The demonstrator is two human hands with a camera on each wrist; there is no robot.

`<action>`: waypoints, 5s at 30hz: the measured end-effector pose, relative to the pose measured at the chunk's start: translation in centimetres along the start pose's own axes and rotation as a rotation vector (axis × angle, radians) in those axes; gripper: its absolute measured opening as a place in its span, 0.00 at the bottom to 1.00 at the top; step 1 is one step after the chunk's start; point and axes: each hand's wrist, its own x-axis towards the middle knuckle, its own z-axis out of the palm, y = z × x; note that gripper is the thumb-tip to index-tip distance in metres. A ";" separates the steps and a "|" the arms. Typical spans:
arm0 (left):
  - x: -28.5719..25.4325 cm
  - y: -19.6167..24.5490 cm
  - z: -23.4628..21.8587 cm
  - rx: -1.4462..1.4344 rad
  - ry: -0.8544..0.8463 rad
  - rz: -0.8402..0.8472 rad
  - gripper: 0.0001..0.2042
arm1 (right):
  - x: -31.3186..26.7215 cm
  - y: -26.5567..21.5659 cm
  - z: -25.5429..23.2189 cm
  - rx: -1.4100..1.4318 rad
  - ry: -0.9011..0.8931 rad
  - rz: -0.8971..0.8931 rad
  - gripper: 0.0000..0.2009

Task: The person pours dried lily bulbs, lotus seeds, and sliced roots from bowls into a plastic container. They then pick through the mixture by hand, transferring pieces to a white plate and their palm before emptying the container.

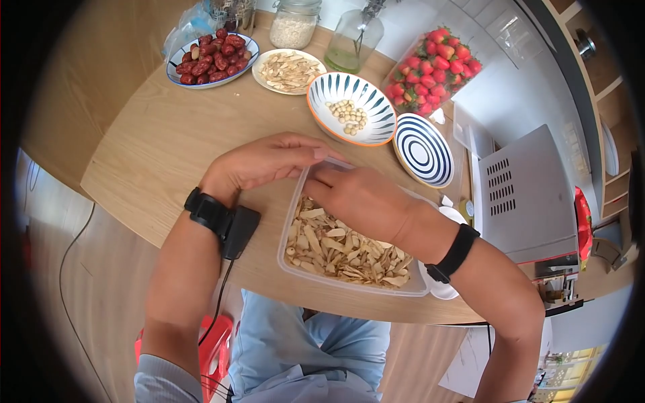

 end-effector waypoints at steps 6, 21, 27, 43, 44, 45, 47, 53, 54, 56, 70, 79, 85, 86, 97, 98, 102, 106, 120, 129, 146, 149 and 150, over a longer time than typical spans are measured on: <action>-0.2 0.4 0.4 0.007 -0.009 0.009 0.25 | 0.2 -0.6 -0.1 -0.091 -0.134 0.052 0.13; 0.0 0.0 0.0 -0.006 -0.023 0.024 0.24 | 0.5 -1.1 -0.8 -0.069 -0.225 0.020 0.15; 0.0 0.3 0.2 0.003 -0.020 0.020 0.24 | 0.0 -0.7 -0.8 0.051 -0.189 0.072 0.15; 0.1 -0.2 -0.4 0.083 0.085 -0.050 0.24 | -1.5 0.5 -7.1 0.448 0.193 0.327 0.11; 0.1 -0.1 -0.3 0.074 0.073 -0.032 0.24 | -1.0 1.7 -6.9 0.450 0.280 0.387 0.10; 0.1 -0.1 -0.2 0.067 0.059 -0.015 0.23 | -0.6 2.9 -6.8 0.451 0.368 0.448 0.10; 0.1 -0.1 0.0 0.064 0.034 0.001 0.23 | 0.4 5.9 -5.8 0.405 0.372 0.449 0.10; -0.2 0.1 -0.2 0.074 0.018 0.012 0.25 | 1.2 7.1 -4.6 0.162 0.399 0.492 0.10; -0.2 0.1 -0.1 0.080 0.019 0.008 0.25 | 1.1 5.9 -5.4 0.173 0.414 0.503 0.10; -0.1 0.3 0.1 0.073 0.032 -0.005 0.25 | -0.1 2.9 -7.5 0.321 0.174 0.401 0.10; 0.0 0.0 0.0 0.047 0.001 0.016 0.27 | -6.1 -2.4 -5.0 0.082 -0.193 0.122 0.13; 0.1 -0.2 -0.1 0.011 0.002 0.016 0.23 | -5.3 -2.2 -6.3 -0.019 -0.347 0.262 0.07; 0.1 -0.2 -0.2 0.005 -0.018 0.025 0.23 | -3.6 -0.8 -3.6 -0.100 -0.290 0.142 0.05; 0.1 -0.3 -0.3 0.008 -0.019 0.024 0.23 | -3.3 -0.8 -3.6 -0.101 -0.287 0.135 0.05; 0.0 0.2 0.1 -0.014 -0.029 0.035 0.22 | -3.7 -0.7 -3.5 -0.150 -0.334 0.098 0.05; 0.0 0.2 0.1 -0.017 -0.033 0.040 0.22 | -3.8 -0.6 -3.5 -0.148 -0.336 0.092 0.05; 0.0 0.2 0.1 -0.016 -0.030 0.030 0.22 | -3.9 -0.5 -4.2 -0.003 -0.268 0.113 0.05; 0.0 0.1 0.0 -0.001 -0.016 0.021 0.23 | -4.2 -0.8 -5.6 0.133 -0.294 0.168 0.05; -0.1 0.3 0.2 0.018 -0.006 0.027 0.23 | -4.9 0.1 -6.5 0.433 -0.138 0.305 0.06; 0.0 0.5 0.4 0.023 -0.020 0.028 0.23 | -1.7 5.2 -7.5 0.356 0.261 0.581 0.04; -0.2 0.8 0.6 0.031 -0.009 -0.004 0.24 | -2.3 -4.2 -2.9 0.445 -0.105 -0.101 0.15; -0.3 1.0 0.6 0.024 -0.009 -0.026 0.22 | -3.1 -3.4 -4.1 0.378 -0.188 -0.038 0.14; -0.3 1.0 0.6 0.039 0.000 -0.024 0.22 | -3.3 -2.9 -4.7 0.322 -0.239 -0.002 0.13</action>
